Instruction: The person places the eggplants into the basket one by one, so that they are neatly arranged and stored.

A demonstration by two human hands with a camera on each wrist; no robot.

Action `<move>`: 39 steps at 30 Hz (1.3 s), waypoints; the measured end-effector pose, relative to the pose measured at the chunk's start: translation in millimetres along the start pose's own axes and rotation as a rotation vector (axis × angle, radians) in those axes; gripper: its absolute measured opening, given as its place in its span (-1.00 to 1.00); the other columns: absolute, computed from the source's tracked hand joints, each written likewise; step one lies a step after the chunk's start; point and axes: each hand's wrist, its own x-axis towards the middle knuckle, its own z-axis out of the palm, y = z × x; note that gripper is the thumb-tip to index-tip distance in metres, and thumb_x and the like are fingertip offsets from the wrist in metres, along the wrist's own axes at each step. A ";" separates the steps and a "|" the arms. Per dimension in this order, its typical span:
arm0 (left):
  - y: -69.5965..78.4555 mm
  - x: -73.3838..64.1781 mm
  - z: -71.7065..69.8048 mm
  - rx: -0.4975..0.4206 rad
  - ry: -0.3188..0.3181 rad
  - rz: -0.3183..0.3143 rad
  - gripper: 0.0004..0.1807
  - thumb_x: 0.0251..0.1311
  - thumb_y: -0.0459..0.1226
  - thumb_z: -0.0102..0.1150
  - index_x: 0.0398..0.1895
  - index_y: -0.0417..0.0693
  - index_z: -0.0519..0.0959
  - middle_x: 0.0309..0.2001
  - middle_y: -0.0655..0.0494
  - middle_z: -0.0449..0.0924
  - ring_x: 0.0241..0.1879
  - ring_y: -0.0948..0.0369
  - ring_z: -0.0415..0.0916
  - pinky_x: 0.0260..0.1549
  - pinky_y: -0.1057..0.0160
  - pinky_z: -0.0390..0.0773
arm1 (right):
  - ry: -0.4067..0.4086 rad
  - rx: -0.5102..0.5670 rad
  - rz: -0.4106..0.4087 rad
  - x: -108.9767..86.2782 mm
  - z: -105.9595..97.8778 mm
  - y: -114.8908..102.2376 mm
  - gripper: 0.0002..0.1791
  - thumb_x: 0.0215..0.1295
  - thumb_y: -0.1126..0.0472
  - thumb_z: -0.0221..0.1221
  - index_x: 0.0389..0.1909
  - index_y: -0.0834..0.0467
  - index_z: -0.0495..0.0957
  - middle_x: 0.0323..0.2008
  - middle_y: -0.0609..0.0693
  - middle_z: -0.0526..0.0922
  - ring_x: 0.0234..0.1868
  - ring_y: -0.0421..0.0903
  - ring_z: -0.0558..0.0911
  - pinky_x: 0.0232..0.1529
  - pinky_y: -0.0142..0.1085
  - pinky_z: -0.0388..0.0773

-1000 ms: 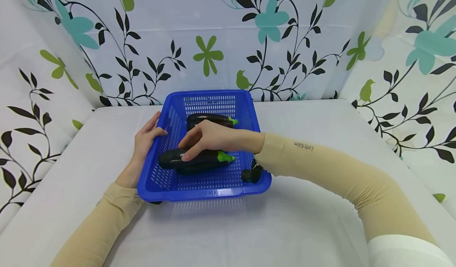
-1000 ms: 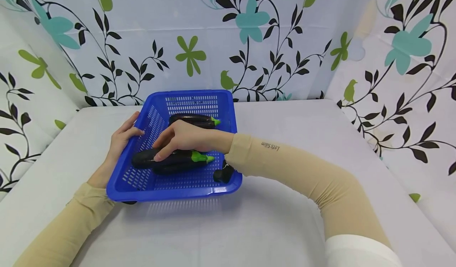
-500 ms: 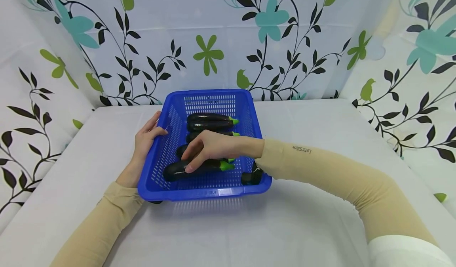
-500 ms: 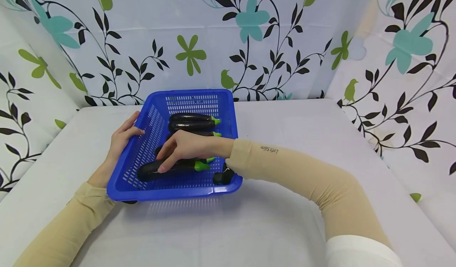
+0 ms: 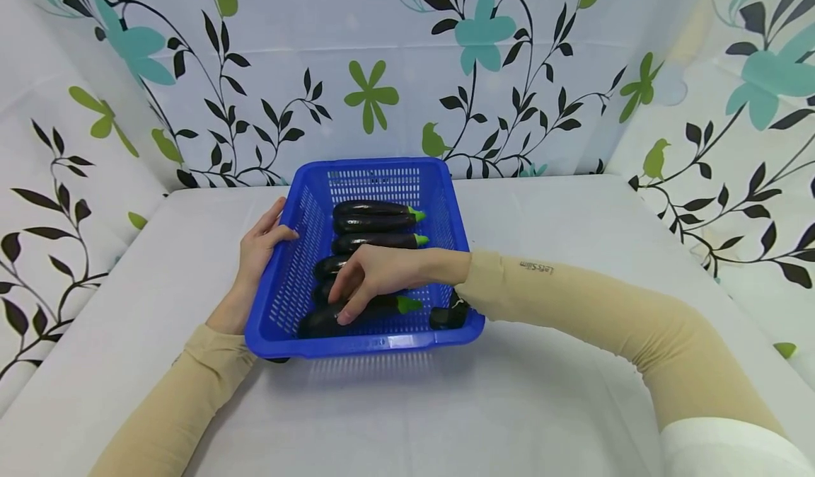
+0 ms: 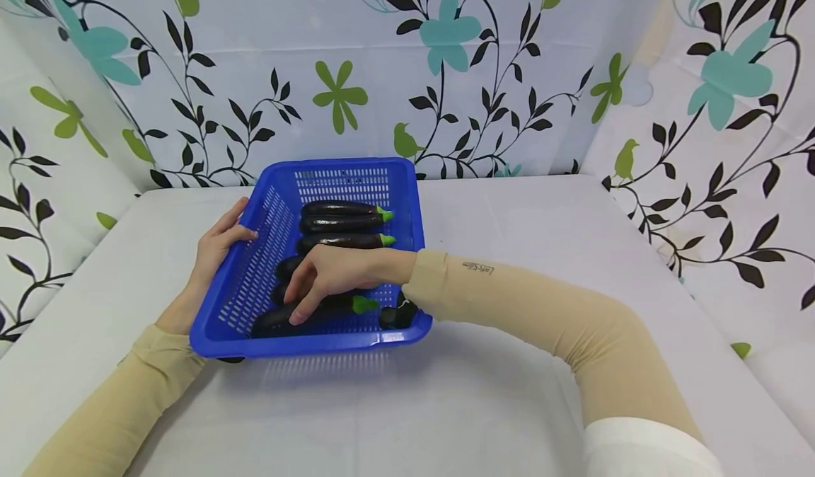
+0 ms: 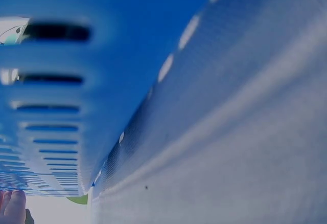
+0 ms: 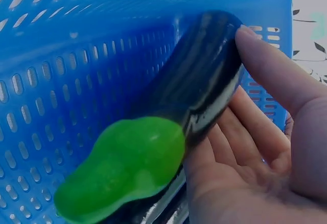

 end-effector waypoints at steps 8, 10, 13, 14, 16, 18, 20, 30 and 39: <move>-0.1 0.3 0.2 -0.039 -0.003 -0.006 -0.28 0.29 -0.40 0.07 0.52 0.20 0.26 0.55 0.15 0.13 0.53 0.16 0.09 0.48 0.14 0.09 | -0.081 0.002 0.014 1.5 0.9 5.0 -0.65 0.20 0.26 0.39 0.02 0.23 0.67 -0.17 -0.02 0.79 -0.07 -0.16 0.74 0.10 -0.38 0.58; -0.1 0.4 0.4 -0.042 -0.001 -0.007 -0.29 0.29 -0.40 0.07 0.51 0.19 0.26 0.55 0.18 0.13 0.53 0.17 0.08 0.48 0.15 0.08 | -0.101 0.017 0.011 1.7 1.1 6.4 -0.66 0.20 0.30 0.38 0.01 0.27 0.66 -0.18 0.04 0.79 -0.08 -0.13 0.74 0.08 -0.36 0.60; -0.3 0.7 0.5 -0.042 0.000 -0.009 -0.29 0.29 -0.40 0.07 0.51 0.19 0.26 0.55 0.23 0.14 0.54 0.18 0.07 0.49 0.16 0.07 | -0.109 0.007 0.012 1.5 1.3 7.3 -0.66 0.19 0.31 0.38 0.00 0.28 0.66 -0.15 0.06 0.78 -0.09 -0.13 0.74 0.06 -0.37 0.61; -0.4 0.7 0.6 -0.044 -0.002 -0.010 -0.29 0.30 -0.40 0.07 0.51 0.19 0.26 0.55 0.24 0.14 0.54 0.18 0.06 0.49 0.15 0.07 | -0.111 0.006 0.013 1.2 1.3 7.3 -0.66 0.19 0.32 0.38 0.00 0.28 0.66 -0.15 0.06 0.78 -0.08 -0.13 0.74 0.05 -0.37 0.61; -0.5 0.9 0.8 -0.044 -0.005 -0.010 -0.29 0.30 -0.40 0.07 0.52 0.19 0.26 0.55 0.26 0.13 0.54 0.18 0.06 0.49 0.15 0.07 | -0.112 0.007 0.017 0.4 1.2 7.3 -0.66 0.19 0.33 0.37 0.00 0.28 0.66 -0.14 0.05 0.78 -0.08 -0.14 0.73 0.05 -0.36 0.61; -0.5 0.7 1.0 -0.043 -0.009 -0.009 -0.29 0.31 -0.40 0.07 0.52 0.19 0.25 0.55 0.26 0.13 0.54 0.17 0.06 0.48 0.14 0.08 | -0.115 0.009 0.018 -0.1 1.1 7.2 -0.66 0.20 0.33 0.37 0.00 0.28 0.66 -0.14 0.04 0.77 -0.08 -0.14 0.73 0.05 -0.36 0.61; -0.3 0.3 0.9 -0.043 -0.012 -0.009 -0.29 0.31 -0.40 0.06 0.52 0.20 0.25 0.55 0.25 0.13 0.54 0.16 0.07 0.48 0.14 0.09 | -0.115 0.013 0.018 0.0 0.7 7.3 -0.67 0.20 0.34 0.37 0.00 0.28 0.66 -0.14 0.04 0.77 -0.07 -0.14 0.73 0.06 -0.36 0.61; 1.4 -0.4 1.5 -0.055 -0.012 -0.007 -0.29 0.30 -0.42 0.07 0.51 0.18 0.26 0.54 0.22 0.15 0.53 0.18 0.09 0.46 0.23 0.12 | -0.111 0.039 -0.001 0.0 -0.8 7.2 -0.64 0.19 0.39 0.35 0.03 0.31 0.65 -0.07 0.10 0.76 -0.03 -0.10 0.73 0.05 -0.33 0.62; -0.5 0.1 1.8 -0.046 -0.011 0.000 -0.29 0.31 -0.42 0.06 0.52 0.16 0.26 0.55 0.20 0.13 0.53 0.18 0.08 0.47 0.21 0.12 | -0.106 0.042 -0.024 -3.6 -3.1 3.1 -0.66 0.24 0.34 0.33 0.05 0.31 0.64 -0.04 0.12 0.75 -0.01 -0.13 0.73 0.10 -0.34 0.60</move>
